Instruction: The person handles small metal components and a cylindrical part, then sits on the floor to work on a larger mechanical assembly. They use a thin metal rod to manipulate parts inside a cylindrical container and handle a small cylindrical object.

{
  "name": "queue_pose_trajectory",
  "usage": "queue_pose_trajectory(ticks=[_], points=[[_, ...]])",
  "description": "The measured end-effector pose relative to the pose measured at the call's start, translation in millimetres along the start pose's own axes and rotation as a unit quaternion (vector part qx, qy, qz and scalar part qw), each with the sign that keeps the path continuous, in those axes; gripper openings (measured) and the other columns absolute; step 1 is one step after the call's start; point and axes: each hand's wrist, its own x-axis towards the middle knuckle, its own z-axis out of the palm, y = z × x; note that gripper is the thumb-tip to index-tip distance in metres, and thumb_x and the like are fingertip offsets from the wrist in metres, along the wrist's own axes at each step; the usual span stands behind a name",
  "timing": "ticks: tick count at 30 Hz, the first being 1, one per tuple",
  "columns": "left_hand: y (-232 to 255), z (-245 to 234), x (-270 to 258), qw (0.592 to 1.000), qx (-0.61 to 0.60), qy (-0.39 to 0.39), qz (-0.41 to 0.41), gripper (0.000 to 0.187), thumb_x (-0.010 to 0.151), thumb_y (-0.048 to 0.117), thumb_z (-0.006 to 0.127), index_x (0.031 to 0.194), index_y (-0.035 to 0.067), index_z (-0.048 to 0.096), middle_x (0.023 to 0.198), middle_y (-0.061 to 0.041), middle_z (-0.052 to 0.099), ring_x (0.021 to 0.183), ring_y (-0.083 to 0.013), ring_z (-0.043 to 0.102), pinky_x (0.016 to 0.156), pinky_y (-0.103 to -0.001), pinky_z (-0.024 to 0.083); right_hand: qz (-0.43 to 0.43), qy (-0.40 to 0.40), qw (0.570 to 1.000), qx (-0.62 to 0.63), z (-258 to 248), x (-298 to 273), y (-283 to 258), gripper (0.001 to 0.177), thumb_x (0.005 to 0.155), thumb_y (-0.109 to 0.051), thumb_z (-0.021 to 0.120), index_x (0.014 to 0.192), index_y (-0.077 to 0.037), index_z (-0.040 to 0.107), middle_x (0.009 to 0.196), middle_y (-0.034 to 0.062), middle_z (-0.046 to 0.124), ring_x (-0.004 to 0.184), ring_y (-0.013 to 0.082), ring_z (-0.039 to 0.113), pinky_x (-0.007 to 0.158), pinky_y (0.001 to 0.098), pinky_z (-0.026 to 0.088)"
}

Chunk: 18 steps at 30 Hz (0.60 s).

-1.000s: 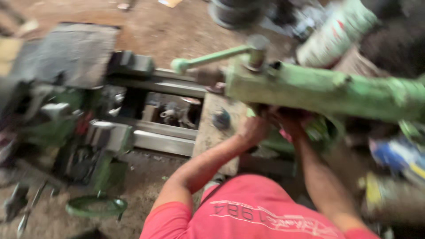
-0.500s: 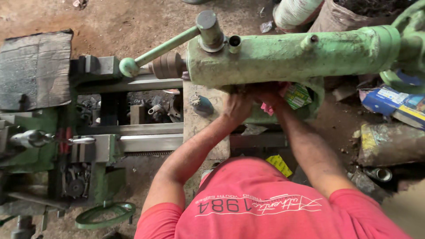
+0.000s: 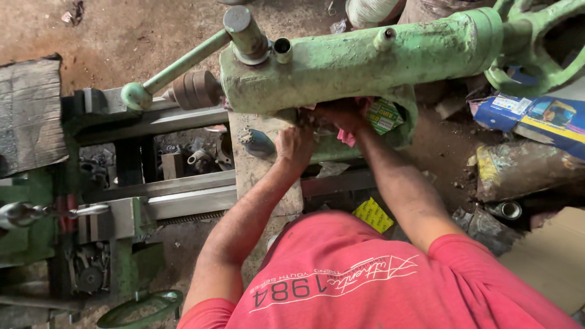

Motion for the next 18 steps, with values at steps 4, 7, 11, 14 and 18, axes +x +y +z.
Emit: queue_pose_trajectory(ticks=[4, 7, 11, 14, 18], points=[[-5.0, 6.1, 5.6, 1.000, 0.018, -0.005, 0.011, 0.041, 0.085, 0.022, 0.064, 0.122, 0.004, 0.064, 0.095, -0.016, 0.075, 0.080, -0.0338, 0.075, 0.061, -0.048, 0.059, 0.097, -0.098, 0.875, 0.464, 2.5, 4.3, 28.2, 0.042, 0.103, -0.040, 0.068, 0.122, -0.003, 0.071, 0.111, 0.0120, 0.068, 0.101, 0.0211, 0.062, 0.090, 0.0364, 0.050], [-10.4, 29.1, 13.1, 0.997, 0.038, 0.035, 0.050, 0.030, 0.084, 0.020, 0.065, 0.110, 0.007, 0.070, 0.102, -0.016, 0.074, 0.083, -0.0324, 0.075, 0.062, -0.047, 0.060, -0.166, -0.105, 0.902, 0.385, -18.0, -12.0, 36.2, 0.034, 0.100, -0.023, 0.071, 0.130, -0.010, 0.063, 0.116, 0.0051, 0.067, 0.106, 0.0126, 0.067, 0.092, 0.0256, 0.055], [-11.6, 42.0, 11.5, 0.955, 0.115, 0.259, 0.090, 0.057, 0.086, 0.025, 0.069, 0.131, -0.010, 0.062, 0.106, -0.025, 0.073, 0.066, -0.0314, 0.071, 0.052, -0.045, 0.057, 0.212, -0.019, 0.800, 0.561, -21.4, -55.4, 16.2, 0.018, 0.098, -0.025, 0.070, 0.109, -0.010, 0.070, 0.085, 0.0013, 0.070, 0.067, 0.0109, 0.060, 0.053, 0.0232, 0.045], [-12.7, 16.7, 6.5, 0.979, -0.124, 0.150, 0.058, 0.058, 0.085, 0.023, 0.067, 0.138, 0.003, 0.054, 0.097, -0.024, 0.072, 0.072, -0.0425, 0.070, 0.060, -0.056, 0.057, 0.276, -0.012, 0.766, 0.581, -16.8, -105.9, 18.4, 0.022, 0.092, -0.027, 0.068, 0.110, -0.014, 0.071, 0.082, -0.0001, 0.070, 0.069, 0.0085, 0.063, 0.055, 0.0208, 0.050], [-9.5, -22.4, 4.8, 0.989, -0.144, 0.014, 0.038, 0.056, 0.092, 0.022, 0.060, 0.144, 0.008, 0.046, 0.090, -0.029, 0.069, 0.077, -0.0498, 0.068, 0.067, -0.062, 0.053, 0.200, -0.046, 0.717, 0.667, -20.8, -162.0, 17.7, 0.027, 0.096, -0.022, 0.073, 0.114, -0.005, 0.066, 0.090, 0.0023, 0.065, 0.075, 0.0102, 0.058, 0.064, 0.0236, 0.048]])
